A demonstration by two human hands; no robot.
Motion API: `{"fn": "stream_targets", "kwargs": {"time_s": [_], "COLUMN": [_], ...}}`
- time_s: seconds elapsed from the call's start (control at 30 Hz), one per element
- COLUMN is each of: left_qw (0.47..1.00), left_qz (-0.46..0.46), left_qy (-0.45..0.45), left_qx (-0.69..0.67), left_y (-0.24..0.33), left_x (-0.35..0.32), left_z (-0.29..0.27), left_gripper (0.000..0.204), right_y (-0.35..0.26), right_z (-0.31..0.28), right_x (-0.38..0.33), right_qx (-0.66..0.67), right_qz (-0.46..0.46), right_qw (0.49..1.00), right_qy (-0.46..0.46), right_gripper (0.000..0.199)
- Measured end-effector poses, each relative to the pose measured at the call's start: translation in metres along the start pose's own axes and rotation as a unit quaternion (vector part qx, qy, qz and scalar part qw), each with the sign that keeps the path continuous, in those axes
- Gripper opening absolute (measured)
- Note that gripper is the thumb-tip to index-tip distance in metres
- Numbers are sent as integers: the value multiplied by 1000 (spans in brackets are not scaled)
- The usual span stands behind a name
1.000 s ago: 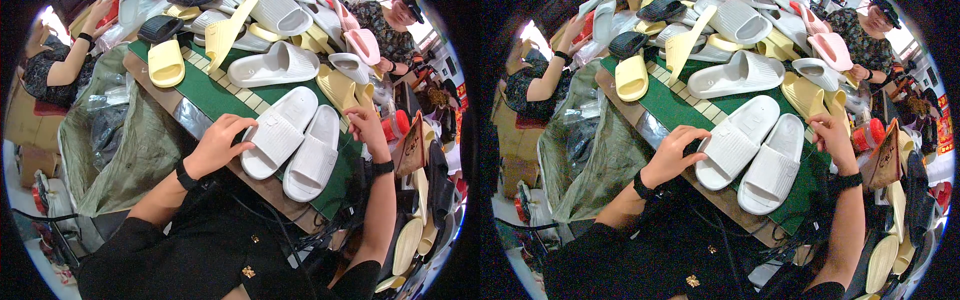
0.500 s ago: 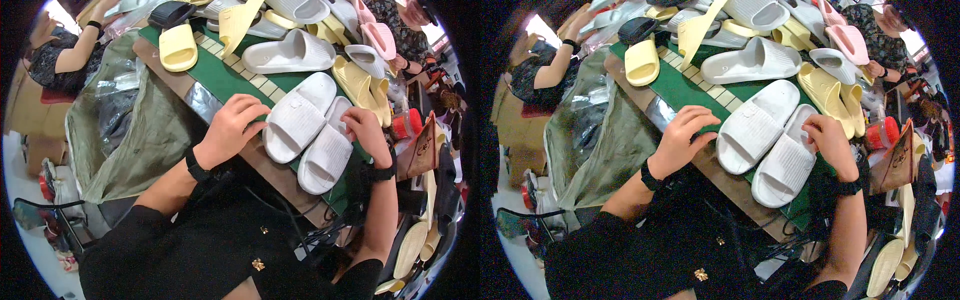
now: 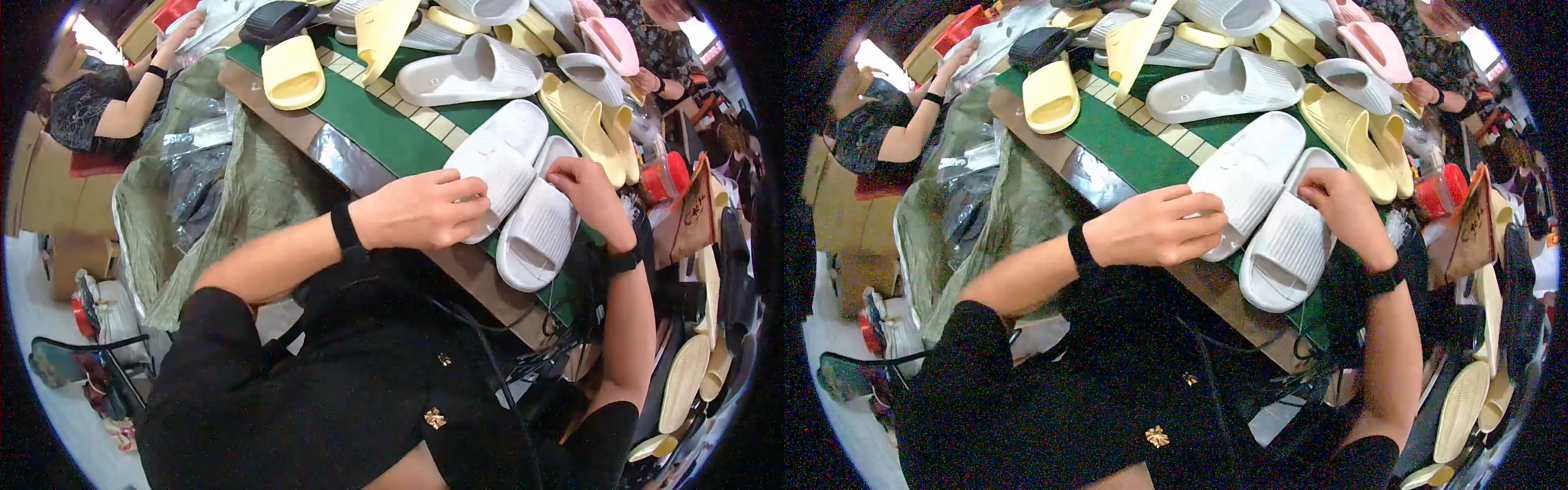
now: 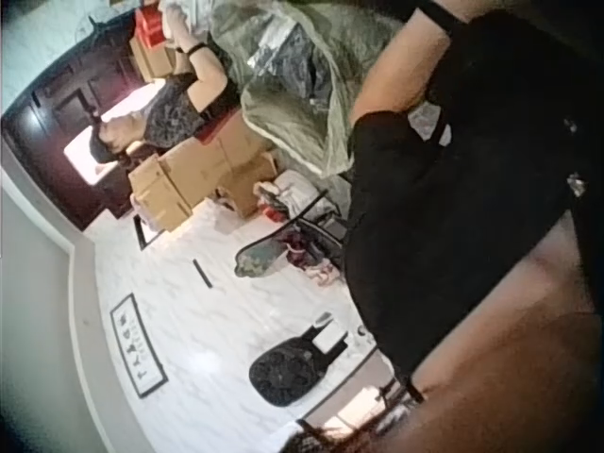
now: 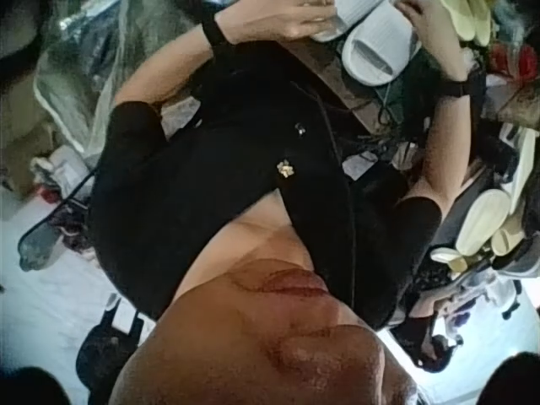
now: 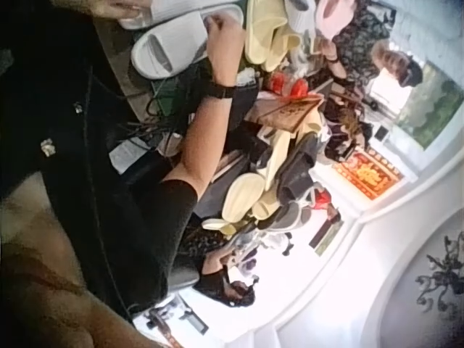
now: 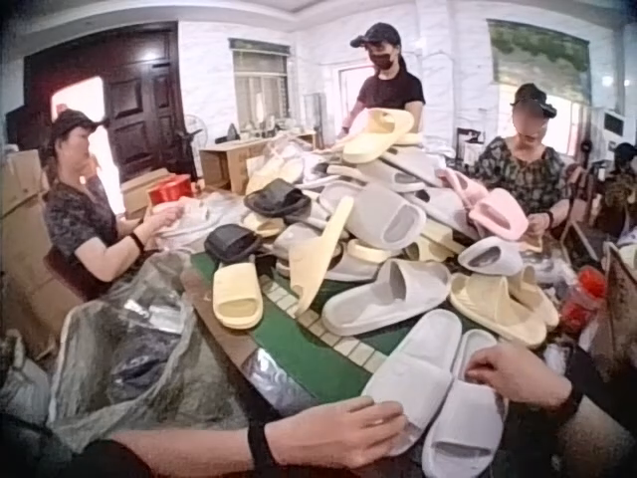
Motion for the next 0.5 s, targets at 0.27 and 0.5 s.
{"fn": "stream_targets", "kwargs": {"time_s": [0.27,0.5], "left_qw": [990,942], "left_qz": [90,-110], "left_qy": [-104,33], "left_qx": [-1,-314], "left_y": [-2,4], "left_x": [8,23], "left_z": [11,7], "left_gripper": [16,14], "right_y": [7,22], "right_z": [4,7], "right_x": [2,2], "right_qx": [18,114], "right_qz": [10,26], "right_qw": [1000,993], "right_qy": [-16,-27], "right_gripper": [16,13]}}
Point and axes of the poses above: each hand's wrist, its own x-axis towards the middle knuckle, its own z-axis out of the palm, y = z × x, the point moved 4 cm from there along x, towards the middle knuckle, and after that the axes turned 1 degree about -y, right-handed, at the moved point
